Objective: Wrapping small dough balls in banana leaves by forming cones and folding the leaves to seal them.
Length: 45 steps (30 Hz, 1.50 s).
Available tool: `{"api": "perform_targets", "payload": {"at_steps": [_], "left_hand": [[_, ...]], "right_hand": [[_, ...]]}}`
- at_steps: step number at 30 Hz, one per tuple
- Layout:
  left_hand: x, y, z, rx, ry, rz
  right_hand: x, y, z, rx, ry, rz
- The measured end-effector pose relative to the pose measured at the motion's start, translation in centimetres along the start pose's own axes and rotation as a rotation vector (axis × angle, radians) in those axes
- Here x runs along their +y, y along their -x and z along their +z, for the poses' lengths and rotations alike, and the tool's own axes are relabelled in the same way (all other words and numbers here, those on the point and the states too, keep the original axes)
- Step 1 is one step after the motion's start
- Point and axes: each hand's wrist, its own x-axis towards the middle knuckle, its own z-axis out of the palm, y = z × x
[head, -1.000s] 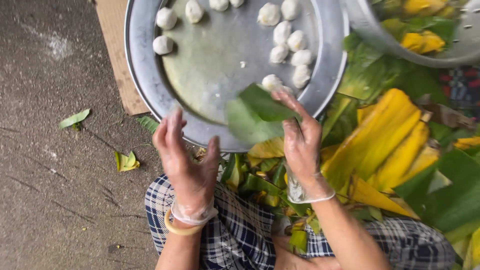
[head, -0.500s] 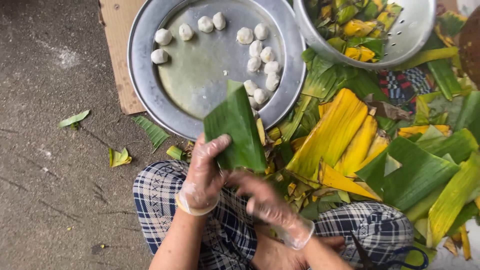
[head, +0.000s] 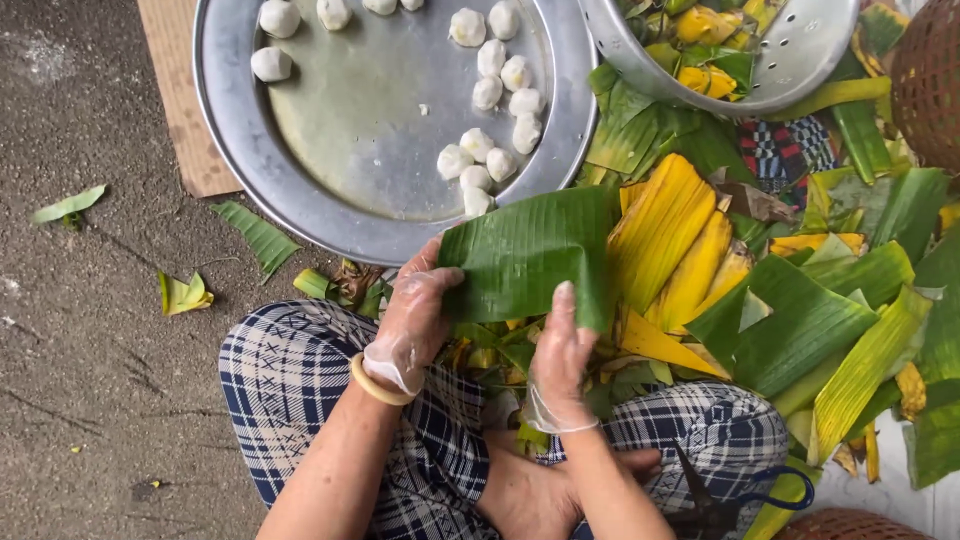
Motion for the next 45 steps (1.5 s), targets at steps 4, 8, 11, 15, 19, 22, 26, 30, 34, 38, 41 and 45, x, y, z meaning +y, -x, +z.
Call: {"api": "perform_targets", "payload": {"at_steps": [4,8,11,15,19,22,26,30,34,38,41,45], "left_hand": [[-1.7,-1.8,-0.9,0.034,0.015,0.016],[-1.5,-1.4,-0.4,0.071,-0.011,0.041],[-2.0,-1.7,-0.5,0.010,-0.059,-0.037],[-2.4,-2.4,-1.2,0.050,-0.029,-0.028],[-3.0,-3.0,-1.6,0.059,-0.011,-0.002],[-2.0,-2.1,-0.7,0.044,-0.030,0.010],[-1.4,-1.7,-0.7,-0.006,-0.261,0.029],[-0.6,-1.0,-0.2,-0.142,-0.461,0.016],[1.4,0.3,1.3,-0.316,-0.620,-0.007],[1.9,0.6,0.5,-0.475,-0.728,0.001],[0.9,-0.4,0.1,-0.567,-0.856,0.016],[-2.3,-2.1,-2.4,-0.355,-1.077,0.105]], "right_hand": [[3.4,-1.5,-1.8,-0.203,0.558,-0.528],[-9.2,1.5,3.3,-0.200,0.278,-0.068],[-6.5,-1.3,1.3,-0.029,0.159,0.395],[-3.6,-1.2,3.2,0.077,0.171,0.111],[-0.5,-2.9,0.0,-0.158,0.571,-0.635],[-0.6,-4.3,-1.5,-0.513,0.983,-1.154],[-4.1,-3.3,-2.1,-1.018,1.299,-1.189],[-8.9,-3.1,-0.6,-1.209,1.231,-0.760],[-10.7,-5.2,0.1,-1.233,1.001,-0.134],[-7.7,-8.7,-0.8,-1.090,0.984,0.210],[-11.6,-7.4,2.1,-1.104,1.048,0.229],[-13.4,-6.0,3.7,-1.156,1.139,0.203]]}}
